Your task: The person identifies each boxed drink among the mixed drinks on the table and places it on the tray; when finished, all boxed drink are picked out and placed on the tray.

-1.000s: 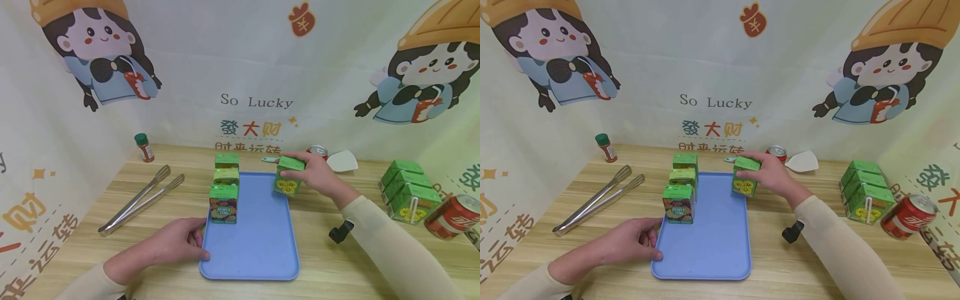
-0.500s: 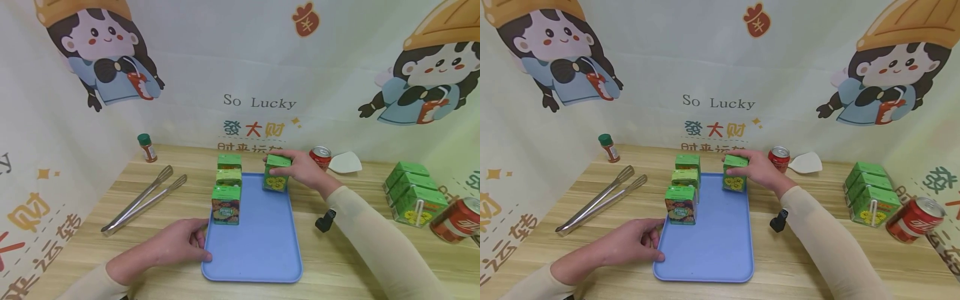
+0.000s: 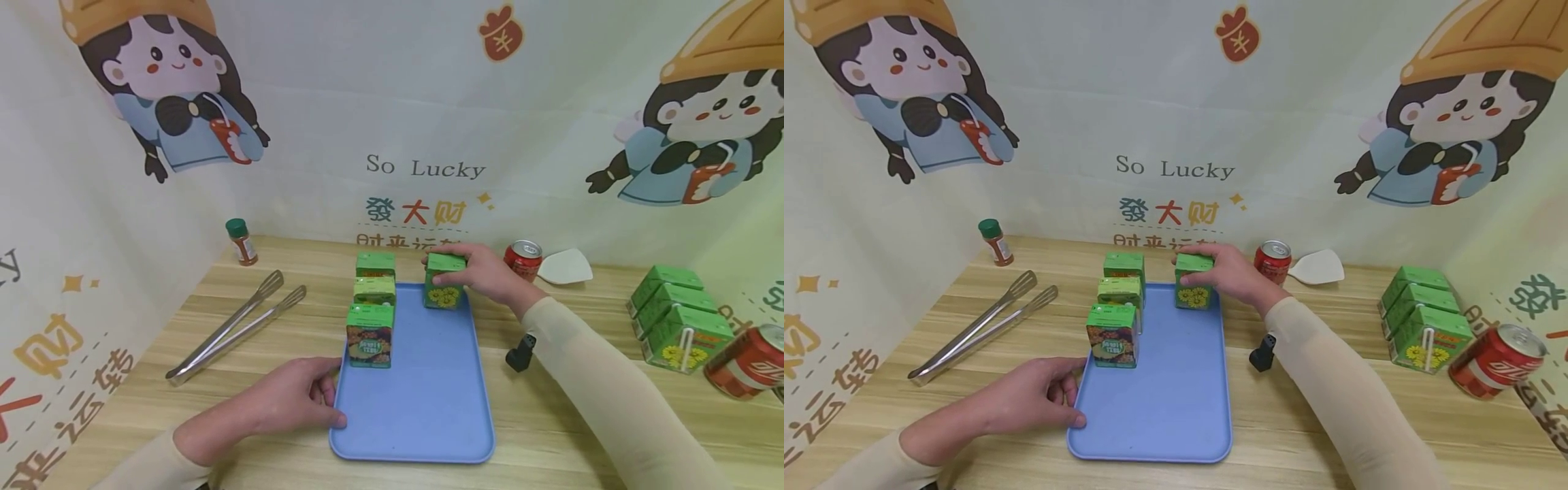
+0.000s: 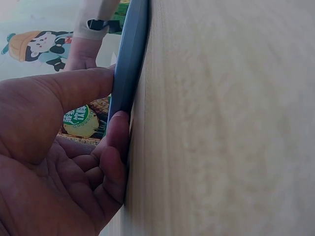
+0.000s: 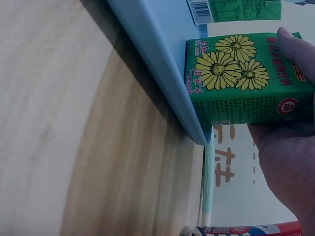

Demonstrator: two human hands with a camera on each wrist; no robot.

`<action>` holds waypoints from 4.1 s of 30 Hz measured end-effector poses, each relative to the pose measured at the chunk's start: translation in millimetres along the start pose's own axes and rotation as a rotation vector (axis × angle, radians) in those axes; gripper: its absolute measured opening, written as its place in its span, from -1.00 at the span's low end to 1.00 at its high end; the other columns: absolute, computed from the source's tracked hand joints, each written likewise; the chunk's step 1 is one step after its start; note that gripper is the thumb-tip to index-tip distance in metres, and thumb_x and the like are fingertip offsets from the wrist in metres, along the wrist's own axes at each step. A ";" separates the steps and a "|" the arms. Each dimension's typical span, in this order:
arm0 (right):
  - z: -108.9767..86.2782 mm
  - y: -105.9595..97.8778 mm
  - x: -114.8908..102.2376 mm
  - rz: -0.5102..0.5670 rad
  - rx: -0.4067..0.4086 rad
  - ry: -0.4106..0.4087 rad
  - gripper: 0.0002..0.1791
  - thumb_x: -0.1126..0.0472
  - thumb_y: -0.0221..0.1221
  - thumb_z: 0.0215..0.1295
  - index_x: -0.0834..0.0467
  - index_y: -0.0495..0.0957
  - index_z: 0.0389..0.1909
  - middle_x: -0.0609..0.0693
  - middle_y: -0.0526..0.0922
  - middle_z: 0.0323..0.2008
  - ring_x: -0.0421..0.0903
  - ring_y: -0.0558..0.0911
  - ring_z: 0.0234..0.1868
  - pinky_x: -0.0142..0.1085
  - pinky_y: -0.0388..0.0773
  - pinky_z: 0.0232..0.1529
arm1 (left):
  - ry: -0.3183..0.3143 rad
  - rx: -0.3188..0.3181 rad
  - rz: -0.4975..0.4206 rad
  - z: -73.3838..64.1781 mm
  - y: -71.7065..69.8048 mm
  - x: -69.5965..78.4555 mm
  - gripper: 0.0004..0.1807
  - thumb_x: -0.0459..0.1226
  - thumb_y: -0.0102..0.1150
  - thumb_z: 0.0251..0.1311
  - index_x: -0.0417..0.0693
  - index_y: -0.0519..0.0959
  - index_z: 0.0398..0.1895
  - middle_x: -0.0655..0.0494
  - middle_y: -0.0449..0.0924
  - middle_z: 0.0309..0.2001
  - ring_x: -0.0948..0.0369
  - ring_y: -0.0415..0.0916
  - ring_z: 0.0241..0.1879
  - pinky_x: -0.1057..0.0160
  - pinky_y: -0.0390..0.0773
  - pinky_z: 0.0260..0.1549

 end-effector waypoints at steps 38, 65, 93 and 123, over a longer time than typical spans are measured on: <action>-15.5 -6.7 -0.2 0.083 0.040 -0.056 0.00 0.12 0.61 0.33 -0.13 0.33 0.73 -0.01 0.50 0.59 0.07 0.56 0.48 0.14 0.48 0.48 | 0.013 0.000 0.000 3.5 1.3 -1.3 0.10 -0.18 0.72 0.13 -0.62 0.30 0.57 0.19 0.64 -0.30 0.22 0.58 -0.37 0.29 0.61 -0.37; -108.4 -52.7 11.0 0.095 0.177 -0.107 -0.07 0.37 0.52 0.37 0.21 0.32 0.70 0.16 0.48 0.59 0.28 0.50 0.54 -0.04 0.47 0.52 | 0.027 -0.003 -0.003 2.2 1.0 1.6 0.08 -0.18 0.71 0.16 -0.60 0.31 0.56 0.19 0.63 -0.31 0.25 0.56 -0.38 0.30 0.58 -0.38; -215.8 -130.5 27.6 -0.158 0.425 -0.073 -0.14 0.35 0.54 0.37 0.24 0.40 0.63 -0.02 0.60 0.47 -0.59 0.52 0.29 -0.66 0.47 0.20 | 0.034 0.008 0.000 1.2 -0.1 1.2 0.08 -0.18 0.72 0.13 -0.62 0.32 0.54 0.21 0.63 -0.31 0.27 0.57 -0.37 0.30 0.61 -0.36; -248.8 -173.4 48.9 -0.473 0.514 0.107 -0.04 0.08 0.55 0.41 0.17 0.31 0.71 0.40 0.47 0.53 0.58 0.49 0.39 0.35 0.43 0.38 | 0.028 0.003 -0.006 -2.3 1.5 -1.2 0.06 -0.16 0.71 0.14 -0.54 0.36 0.56 0.22 0.63 -0.31 0.26 0.56 -0.39 0.29 0.59 -0.38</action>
Point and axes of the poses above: each hand's wrist, its own z-axis towards the middle knuckle, its own y-axis out of the palm, x = y × z, the point moved 10 cm from there along z, towards the middle knuckle
